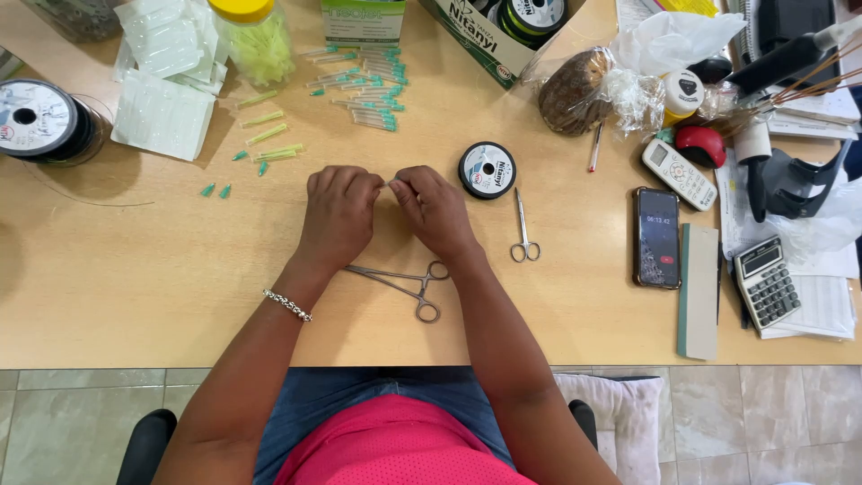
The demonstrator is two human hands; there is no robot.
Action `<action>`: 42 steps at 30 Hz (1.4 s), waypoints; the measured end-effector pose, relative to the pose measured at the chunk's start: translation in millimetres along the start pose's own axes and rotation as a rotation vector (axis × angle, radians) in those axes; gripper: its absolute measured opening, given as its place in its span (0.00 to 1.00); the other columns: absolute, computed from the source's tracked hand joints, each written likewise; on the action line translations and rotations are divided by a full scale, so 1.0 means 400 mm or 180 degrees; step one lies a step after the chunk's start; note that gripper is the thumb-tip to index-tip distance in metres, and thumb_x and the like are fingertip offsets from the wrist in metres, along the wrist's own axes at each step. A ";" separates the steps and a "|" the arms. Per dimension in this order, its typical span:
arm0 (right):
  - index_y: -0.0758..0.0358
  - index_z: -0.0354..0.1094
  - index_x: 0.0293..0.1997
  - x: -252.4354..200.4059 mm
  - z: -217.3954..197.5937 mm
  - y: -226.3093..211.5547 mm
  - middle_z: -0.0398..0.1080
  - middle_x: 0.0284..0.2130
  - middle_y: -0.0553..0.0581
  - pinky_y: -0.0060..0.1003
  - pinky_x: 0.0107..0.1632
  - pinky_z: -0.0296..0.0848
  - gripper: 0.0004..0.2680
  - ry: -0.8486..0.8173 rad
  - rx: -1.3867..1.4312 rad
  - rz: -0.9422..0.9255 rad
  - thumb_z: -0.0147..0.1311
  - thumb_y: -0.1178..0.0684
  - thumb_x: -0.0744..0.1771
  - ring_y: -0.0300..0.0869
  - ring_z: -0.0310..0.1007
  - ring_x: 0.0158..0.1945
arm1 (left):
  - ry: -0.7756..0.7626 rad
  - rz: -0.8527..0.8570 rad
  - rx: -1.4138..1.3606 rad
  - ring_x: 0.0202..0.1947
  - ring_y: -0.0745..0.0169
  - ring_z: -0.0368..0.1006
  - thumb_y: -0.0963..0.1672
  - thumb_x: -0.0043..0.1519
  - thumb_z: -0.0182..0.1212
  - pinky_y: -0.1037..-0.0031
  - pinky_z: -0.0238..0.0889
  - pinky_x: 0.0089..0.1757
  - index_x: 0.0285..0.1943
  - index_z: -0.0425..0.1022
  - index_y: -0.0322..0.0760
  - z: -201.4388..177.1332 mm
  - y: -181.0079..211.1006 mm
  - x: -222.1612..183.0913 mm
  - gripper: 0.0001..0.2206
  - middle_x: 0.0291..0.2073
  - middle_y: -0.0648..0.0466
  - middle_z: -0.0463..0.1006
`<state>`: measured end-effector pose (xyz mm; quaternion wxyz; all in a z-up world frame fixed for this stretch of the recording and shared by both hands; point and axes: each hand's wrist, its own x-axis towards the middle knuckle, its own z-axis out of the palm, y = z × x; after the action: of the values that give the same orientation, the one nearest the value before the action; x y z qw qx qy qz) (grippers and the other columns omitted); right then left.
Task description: Threading a thin filament through plastic needle hubs and cutting it to length using scissors.
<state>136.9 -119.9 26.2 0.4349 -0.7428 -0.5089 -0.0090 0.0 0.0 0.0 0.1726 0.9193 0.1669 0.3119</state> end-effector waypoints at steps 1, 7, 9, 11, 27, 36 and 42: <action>0.53 0.72 0.42 -0.002 -0.009 -0.017 0.70 0.27 0.56 0.48 0.33 0.76 0.07 0.0012 -0.0015 -0.0005 0.52 0.45 0.71 0.53 0.77 0.32 | 0.0010 0.0014 -0.0009 0.47 0.52 0.71 0.44 0.72 0.51 0.61 0.60 0.48 0.51 0.77 0.41 0.012 -0.009 -0.013 0.08 0.37 0.55 0.72; 0.52 0.66 0.37 -0.003 -0.032 -0.056 0.70 0.23 0.59 0.50 0.35 0.75 0.12 -0.0546 0.0399 0.0352 0.42 0.41 0.73 0.58 0.75 0.29 | 0.0046 0.0370 0.0073 0.41 0.55 0.74 0.45 0.72 0.54 0.62 0.60 0.47 0.48 0.76 0.44 0.016 -0.024 -0.038 0.05 0.31 0.58 0.73; 0.57 0.64 0.35 0.003 -0.043 -0.050 0.70 0.23 0.66 0.57 0.34 0.73 0.13 -0.0594 -0.0082 0.0111 0.42 0.43 0.73 0.65 0.74 0.32 | 0.0031 0.0577 0.0372 0.41 0.57 0.73 0.45 0.72 0.50 0.63 0.59 0.47 0.47 0.76 0.50 0.003 -0.028 -0.029 0.07 0.30 0.59 0.73; 0.54 0.64 0.38 0.001 -0.032 0.015 0.70 0.25 0.67 0.59 0.37 0.72 0.12 -0.0497 -0.0220 0.0285 0.42 0.41 0.73 0.66 0.74 0.34 | -0.0016 0.0520 0.0302 0.44 0.53 0.73 0.44 0.71 0.49 0.59 0.59 0.49 0.49 0.77 0.49 0.019 -0.078 -0.040 0.08 0.33 0.57 0.75; 0.43 0.77 0.45 0.001 -0.065 0.053 0.76 0.38 0.49 0.42 0.45 0.76 0.10 -0.0187 -0.0905 0.0027 0.60 0.37 0.65 0.48 0.78 0.43 | -0.0227 -0.0017 0.0829 0.54 0.50 0.71 0.51 0.67 0.65 0.58 0.57 0.55 0.55 0.83 0.58 -0.005 -0.150 -0.059 0.09 0.44 0.57 0.77; 0.46 0.49 0.75 0.012 -0.154 0.123 0.62 0.62 0.65 0.56 0.66 0.51 0.37 -0.0391 -0.1794 0.2157 0.55 0.22 0.60 0.60 0.60 0.67 | 0.0014 -0.0124 0.0730 0.54 0.53 0.72 0.55 0.70 0.62 0.62 0.60 0.54 0.54 0.84 0.56 0.017 -0.161 -0.071 0.12 0.45 0.57 0.77; 0.43 0.57 0.73 0.038 -0.176 0.007 0.67 0.58 0.61 0.44 0.64 0.70 0.35 0.0472 0.0543 0.1820 0.72 0.37 0.58 0.52 0.71 0.62 | 0.0700 0.0326 0.0005 0.52 0.43 0.74 0.52 0.63 0.70 0.58 0.65 0.52 0.60 0.82 0.43 -0.034 -0.068 -0.016 0.19 0.48 0.49 0.77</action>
<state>176.3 -155.0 75.1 0.5165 -0.8141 -0.2450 0.1024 -18.8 24.5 -4.4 0.1364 0.8870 0.1379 0.4192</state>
